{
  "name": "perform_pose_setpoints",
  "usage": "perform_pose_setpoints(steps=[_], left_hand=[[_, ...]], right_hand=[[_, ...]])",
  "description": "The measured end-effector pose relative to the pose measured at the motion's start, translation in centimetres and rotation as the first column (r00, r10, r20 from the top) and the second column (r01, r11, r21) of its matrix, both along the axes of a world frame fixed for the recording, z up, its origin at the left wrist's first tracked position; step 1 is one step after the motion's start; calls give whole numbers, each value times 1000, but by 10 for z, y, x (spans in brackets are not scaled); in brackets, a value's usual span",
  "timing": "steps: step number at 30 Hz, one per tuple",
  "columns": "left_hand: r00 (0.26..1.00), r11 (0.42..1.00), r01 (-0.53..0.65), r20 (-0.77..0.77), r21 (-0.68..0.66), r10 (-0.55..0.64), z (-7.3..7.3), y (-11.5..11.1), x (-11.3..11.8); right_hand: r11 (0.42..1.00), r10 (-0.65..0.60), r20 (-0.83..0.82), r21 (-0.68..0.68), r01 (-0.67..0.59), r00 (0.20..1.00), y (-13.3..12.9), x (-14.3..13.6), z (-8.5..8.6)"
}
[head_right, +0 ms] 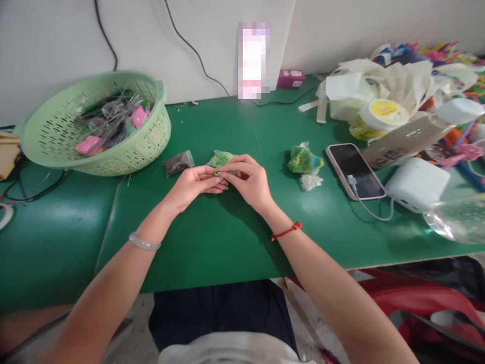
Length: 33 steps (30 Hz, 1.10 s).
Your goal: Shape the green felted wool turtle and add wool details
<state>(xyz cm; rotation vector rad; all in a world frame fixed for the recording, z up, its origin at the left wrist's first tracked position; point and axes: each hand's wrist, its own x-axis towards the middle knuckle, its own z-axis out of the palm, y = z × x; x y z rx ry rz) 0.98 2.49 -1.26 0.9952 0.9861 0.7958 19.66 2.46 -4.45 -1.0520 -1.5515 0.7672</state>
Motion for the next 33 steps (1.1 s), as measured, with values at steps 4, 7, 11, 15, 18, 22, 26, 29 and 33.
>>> perform_pose_setpoints(steps=[4,7,11,15,18,22,26,29,33], left_hand=[[1000,1000,-6,6,-4,6,0,1,0],[1000,1000,-5,-11,-6,5,0,1,0],[1000,1000,1,-29,0,-1,-1,1,-1],[999,1000,4,-40,-6,-4,0,1,-1],[999,1000,5,-35,-12,-5,1,1,0],[1000,1000,0,-23,-21,-1,2,0,0],[1000,1000,-5,-21,-30,4,3,0,1],[1000,1000,-1,-24,-28,0,3,1,1],[999,1000,6,-34,-11,-6,1,2,0]], right_hand=[[999,-14,5,-29,14,1000,-1,0,2],[997,-20,7,-71,20,1000,-2,-1,5],[993,-40,-4,-116,39,999,-4,-1,8],[990,-63,-37,-132,58,997,-4,-2,10],[992,-62,-60,-112,55,996,-4,-3,12],[992,-86,-42,-99,81,995,-4,-5,12],[984,-98,-17,-148,94,995,-3,-7,12],[983,-92,-21,-164,88,996,-3,-7,13],[982,-93,-21,-166,89,995,-3,-8,14]])
